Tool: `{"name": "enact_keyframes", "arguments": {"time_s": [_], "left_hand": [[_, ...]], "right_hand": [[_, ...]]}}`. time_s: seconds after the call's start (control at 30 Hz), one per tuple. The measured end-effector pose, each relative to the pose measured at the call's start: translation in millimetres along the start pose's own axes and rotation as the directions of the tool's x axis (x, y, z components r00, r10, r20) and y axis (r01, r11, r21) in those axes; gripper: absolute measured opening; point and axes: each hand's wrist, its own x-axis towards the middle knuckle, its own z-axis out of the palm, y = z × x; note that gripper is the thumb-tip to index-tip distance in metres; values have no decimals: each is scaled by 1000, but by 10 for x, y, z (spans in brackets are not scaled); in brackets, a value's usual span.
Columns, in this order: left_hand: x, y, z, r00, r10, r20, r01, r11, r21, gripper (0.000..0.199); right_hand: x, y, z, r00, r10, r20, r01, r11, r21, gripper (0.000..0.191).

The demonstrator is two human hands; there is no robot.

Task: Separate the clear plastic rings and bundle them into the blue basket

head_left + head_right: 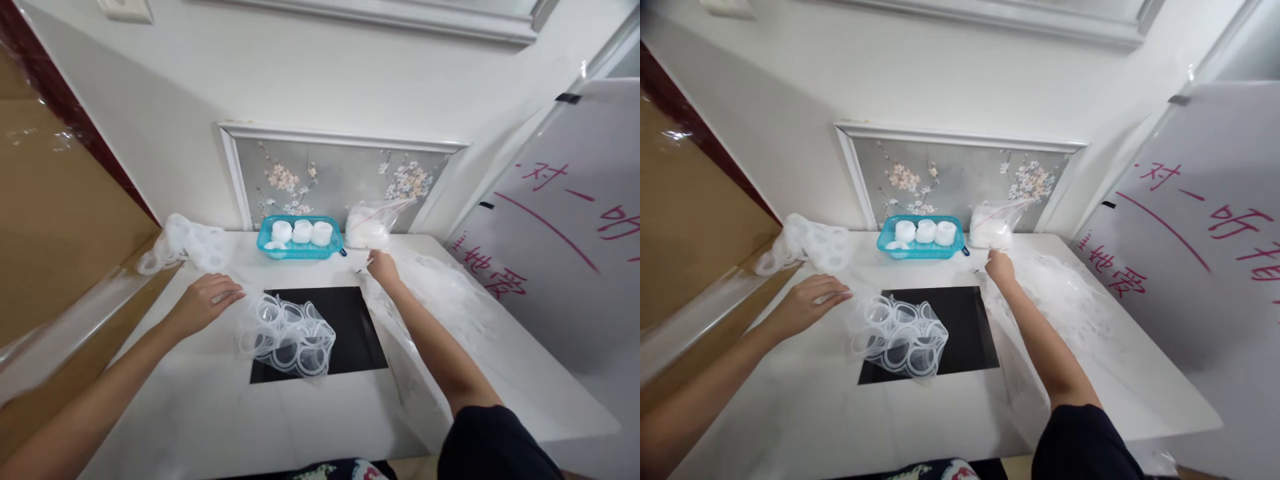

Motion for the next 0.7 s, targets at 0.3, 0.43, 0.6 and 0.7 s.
{"name": "enact_keyframes", "arguments": {"time_s": [0.3, 0.43, 0.6, 0.7], "left_hand": [[-22, 328, -67, 996, 76, -38, -78, 996, -53, 24], [-159, 462, -202, 997, 75, -23, -77, 991, -111, 18], [-382, 526, -407, 979, -57, -194, 32, 991, -129, 19], [-433, 543, -525, 922, -263, -284, 232, 963, -138, 28]], "right_hand": [[-796, -574, -85, 848, -494, 191, 315, 761, 567, 35], [-1043, -1001, 219, 596, -721, 353, 189, 554, 811, 51], [-1118, -991, 152, 568, -725, 389, -7, 469, 883, 51], [-1165, -879, -19, 493, -763, 418, 8, 485, 874, 49]]}}
